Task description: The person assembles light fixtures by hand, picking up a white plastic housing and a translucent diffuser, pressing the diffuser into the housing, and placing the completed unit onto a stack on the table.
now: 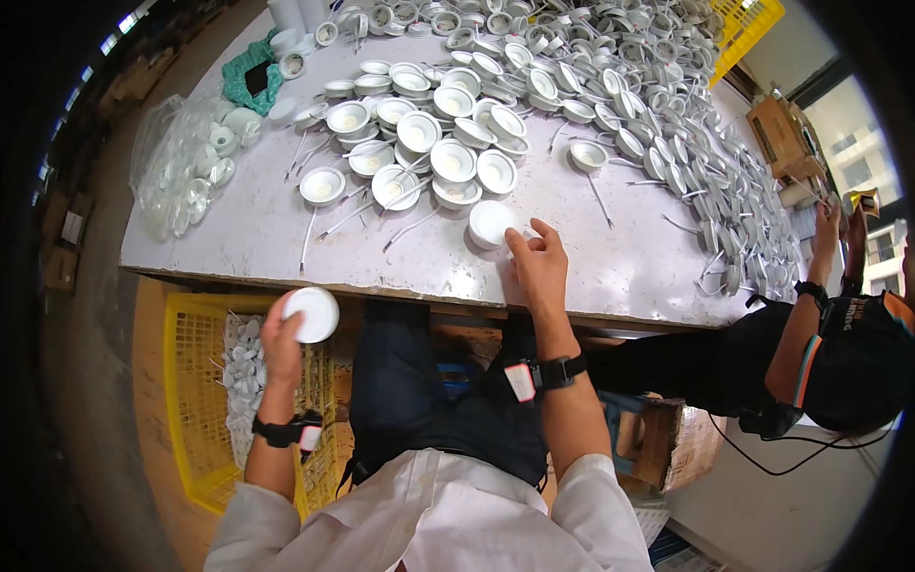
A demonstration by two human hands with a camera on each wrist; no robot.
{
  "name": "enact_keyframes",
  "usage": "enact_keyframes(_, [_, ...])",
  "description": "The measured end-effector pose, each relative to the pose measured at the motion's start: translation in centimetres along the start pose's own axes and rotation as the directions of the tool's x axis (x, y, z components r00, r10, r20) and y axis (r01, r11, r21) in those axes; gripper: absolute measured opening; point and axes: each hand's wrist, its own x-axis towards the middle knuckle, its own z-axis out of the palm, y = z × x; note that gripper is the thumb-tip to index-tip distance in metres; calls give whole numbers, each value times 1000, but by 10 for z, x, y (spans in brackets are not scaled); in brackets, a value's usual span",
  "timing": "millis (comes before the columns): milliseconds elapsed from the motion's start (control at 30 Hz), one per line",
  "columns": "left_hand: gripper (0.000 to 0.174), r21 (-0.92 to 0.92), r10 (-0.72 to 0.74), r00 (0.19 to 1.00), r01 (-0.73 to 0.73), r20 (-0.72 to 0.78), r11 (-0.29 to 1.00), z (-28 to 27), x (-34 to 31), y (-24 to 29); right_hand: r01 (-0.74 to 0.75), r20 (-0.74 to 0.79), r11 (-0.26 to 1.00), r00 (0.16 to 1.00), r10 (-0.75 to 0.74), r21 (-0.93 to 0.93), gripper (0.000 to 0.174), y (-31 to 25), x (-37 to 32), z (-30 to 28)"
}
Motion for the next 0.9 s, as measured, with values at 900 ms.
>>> enact_keyframes(900, [27,222,-317,689,226,652,948,164,-28,40,-288,256,721,954,156,631,17,18,-39,-55])
